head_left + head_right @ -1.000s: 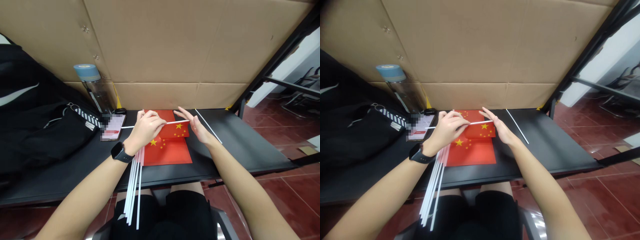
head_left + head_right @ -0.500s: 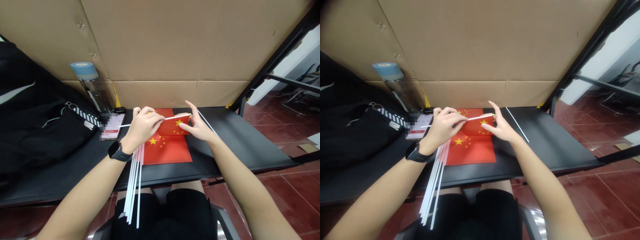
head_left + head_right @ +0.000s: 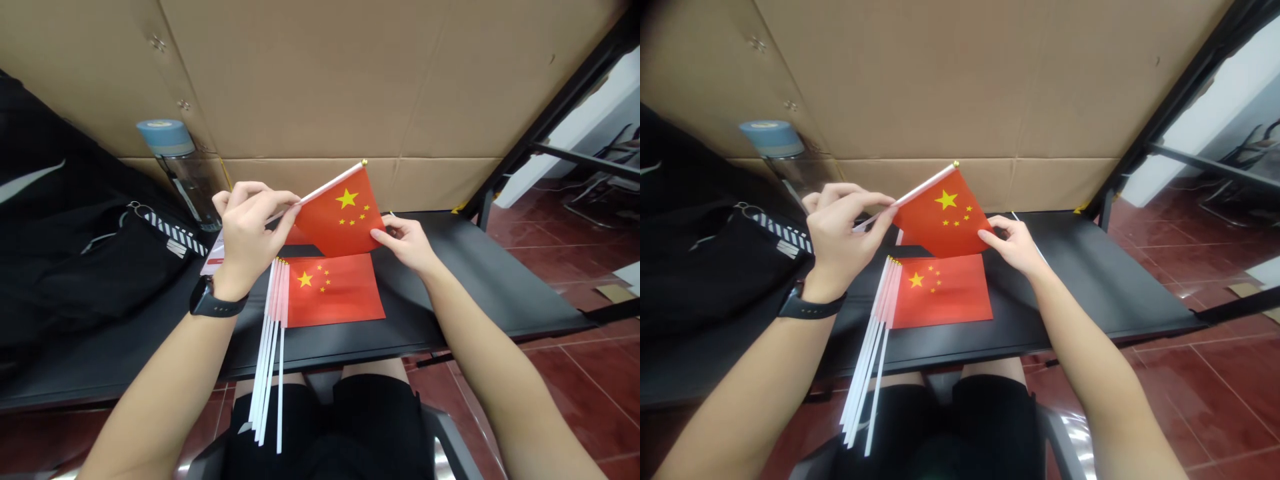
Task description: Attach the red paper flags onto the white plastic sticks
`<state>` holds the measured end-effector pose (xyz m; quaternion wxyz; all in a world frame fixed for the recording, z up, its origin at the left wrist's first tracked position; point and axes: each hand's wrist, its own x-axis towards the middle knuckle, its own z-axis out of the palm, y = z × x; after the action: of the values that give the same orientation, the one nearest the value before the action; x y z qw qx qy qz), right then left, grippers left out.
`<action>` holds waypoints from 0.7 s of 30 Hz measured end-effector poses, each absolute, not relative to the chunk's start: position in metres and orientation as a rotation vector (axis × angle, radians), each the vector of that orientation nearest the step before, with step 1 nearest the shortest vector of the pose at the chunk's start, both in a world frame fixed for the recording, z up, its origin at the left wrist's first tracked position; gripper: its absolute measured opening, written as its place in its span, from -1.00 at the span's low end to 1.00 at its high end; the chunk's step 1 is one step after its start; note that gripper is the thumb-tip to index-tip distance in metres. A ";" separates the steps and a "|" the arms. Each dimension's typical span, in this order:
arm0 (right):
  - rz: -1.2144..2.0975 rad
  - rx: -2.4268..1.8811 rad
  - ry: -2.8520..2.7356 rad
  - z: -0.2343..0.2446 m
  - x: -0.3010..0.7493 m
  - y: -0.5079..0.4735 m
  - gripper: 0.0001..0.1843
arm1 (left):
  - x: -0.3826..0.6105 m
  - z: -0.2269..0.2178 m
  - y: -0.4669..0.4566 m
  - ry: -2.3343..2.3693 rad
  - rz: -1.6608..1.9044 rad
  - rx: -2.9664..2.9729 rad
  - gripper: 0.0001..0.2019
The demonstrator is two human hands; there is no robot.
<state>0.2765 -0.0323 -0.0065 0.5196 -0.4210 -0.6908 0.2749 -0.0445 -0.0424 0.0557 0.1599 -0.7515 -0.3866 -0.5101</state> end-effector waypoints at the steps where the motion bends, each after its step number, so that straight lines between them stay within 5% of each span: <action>1: 0.617 -0.991 -1.607 -0.006 0.276 -0.032 -0.65 | -0.044 0.056 -0.043 -1.115 -1.464 -2.145 -0.90; 11: 0.299 -1.064 -1.363 -0.004 0.279 -0.030 -0.49 | -0.039 0.058 -0.050 -1.214 -1.441 -2.262 -0.78; 17: 0.471 -1.059 -1.288 0.004 0.284 -0.035 -0.38 | -0.044 0.056 -0.044 -1.207 -1.540 -2.629 -0.54; 21: 0.628 -1.098 -1.320 0.004 0.291 -0.034 -0.48 | -0.042 0.052 -0.043 -1.443 -1.201 -2.879 -0.37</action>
<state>0.2913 -0.0339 0.0043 0.6104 -0.4758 -0.5719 0.2719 -0.0425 -0.0432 0.0520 -0.1472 -0.8284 -0.4154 -0.3457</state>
